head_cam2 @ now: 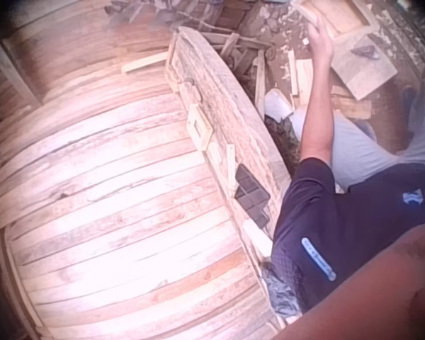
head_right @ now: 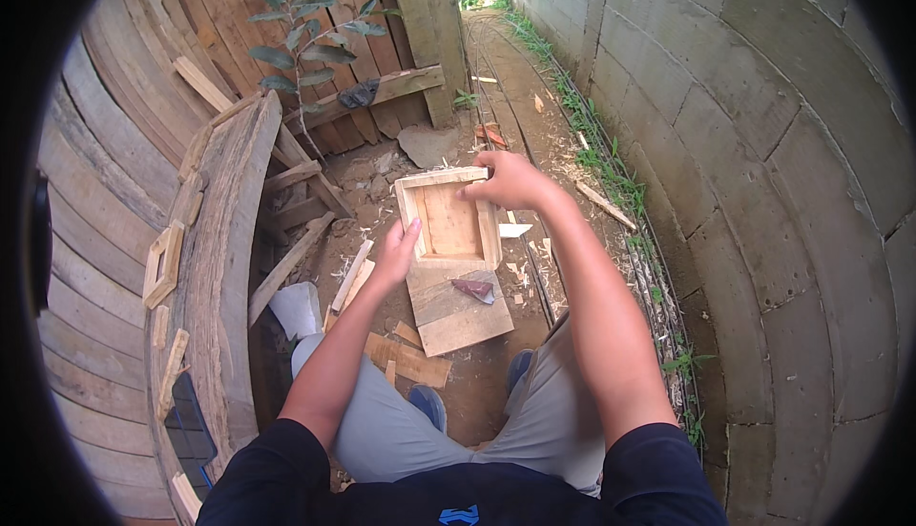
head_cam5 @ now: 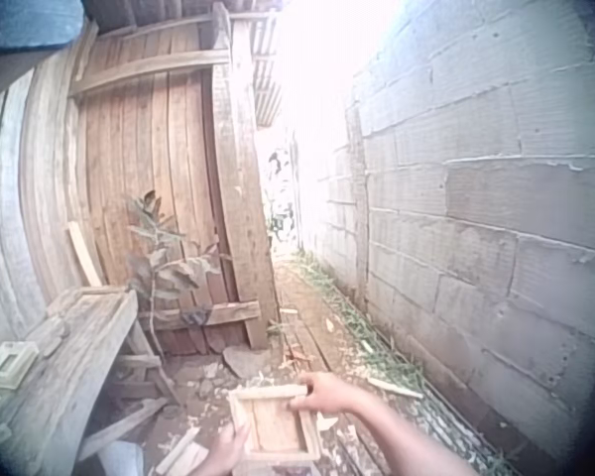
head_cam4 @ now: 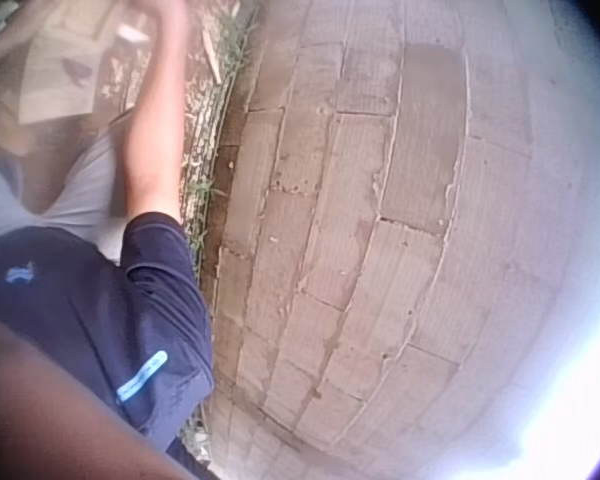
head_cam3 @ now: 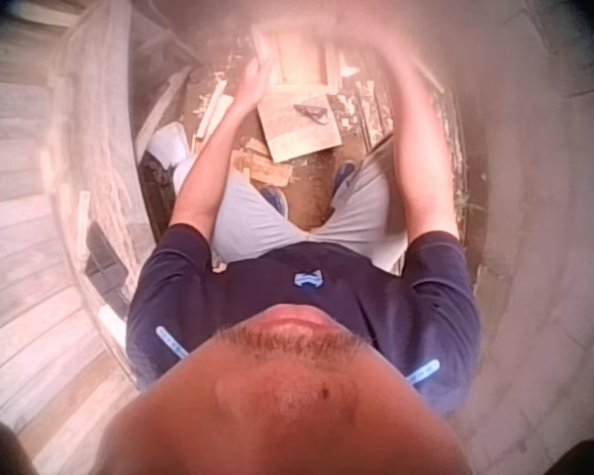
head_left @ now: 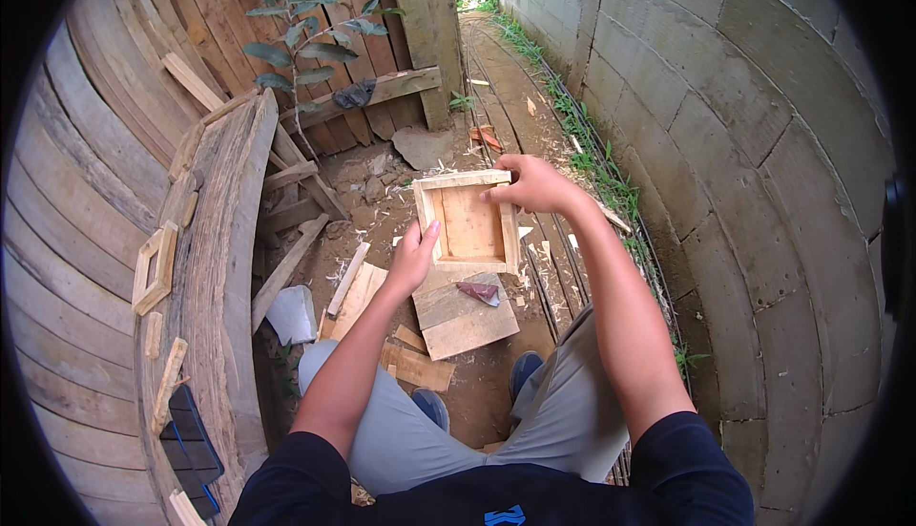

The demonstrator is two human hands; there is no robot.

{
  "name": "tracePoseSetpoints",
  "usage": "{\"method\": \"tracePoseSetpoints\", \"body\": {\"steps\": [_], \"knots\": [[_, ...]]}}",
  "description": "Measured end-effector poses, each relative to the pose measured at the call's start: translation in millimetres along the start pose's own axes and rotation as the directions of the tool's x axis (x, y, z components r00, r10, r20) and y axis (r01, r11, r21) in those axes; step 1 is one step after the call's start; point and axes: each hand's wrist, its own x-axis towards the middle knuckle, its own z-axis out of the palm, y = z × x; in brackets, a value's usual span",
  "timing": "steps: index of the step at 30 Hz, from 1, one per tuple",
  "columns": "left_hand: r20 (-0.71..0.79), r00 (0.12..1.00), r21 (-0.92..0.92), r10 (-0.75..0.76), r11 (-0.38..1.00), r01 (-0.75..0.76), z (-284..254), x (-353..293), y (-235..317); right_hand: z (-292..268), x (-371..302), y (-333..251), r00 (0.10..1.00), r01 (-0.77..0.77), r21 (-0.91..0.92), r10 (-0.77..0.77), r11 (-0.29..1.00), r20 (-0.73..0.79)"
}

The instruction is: The person assembles a small wooden box by hand, fitting side panels into grooves on a base and repeatedly checking the fit. The person rotates the box to inspect the joints and alignment from multiple angles.

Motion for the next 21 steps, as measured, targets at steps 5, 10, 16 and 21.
{"method": "tracePoseSetpoints", "body": {"steps": [5,10,16,21], "knots": [[0.007,0.999,0.14,0.033,0.99,-0.034,-1,-6,13,-4,0,-1,0.995,-0.046,-0.225,0.065,0.973,0.076],[0.09,0.993,0.226,-0.074,0.973,0.052,-4,-7,13,7,-7,1,0.992,-0.054,-0.269,0.082,0.962,0.093],[0.195,0.975,0.297,-0.104,0.954,0.042,-7,-10,27,4,-10,-13,0.926,-0.027,-0.466,0.197,0.884,0.321],[0.173,0.982,0.231,-0.076,0.972,0.035,-5,-9,19,7,-8,-7,0.913,0.008,-0.406,0.159,0.914,0.376]]}}
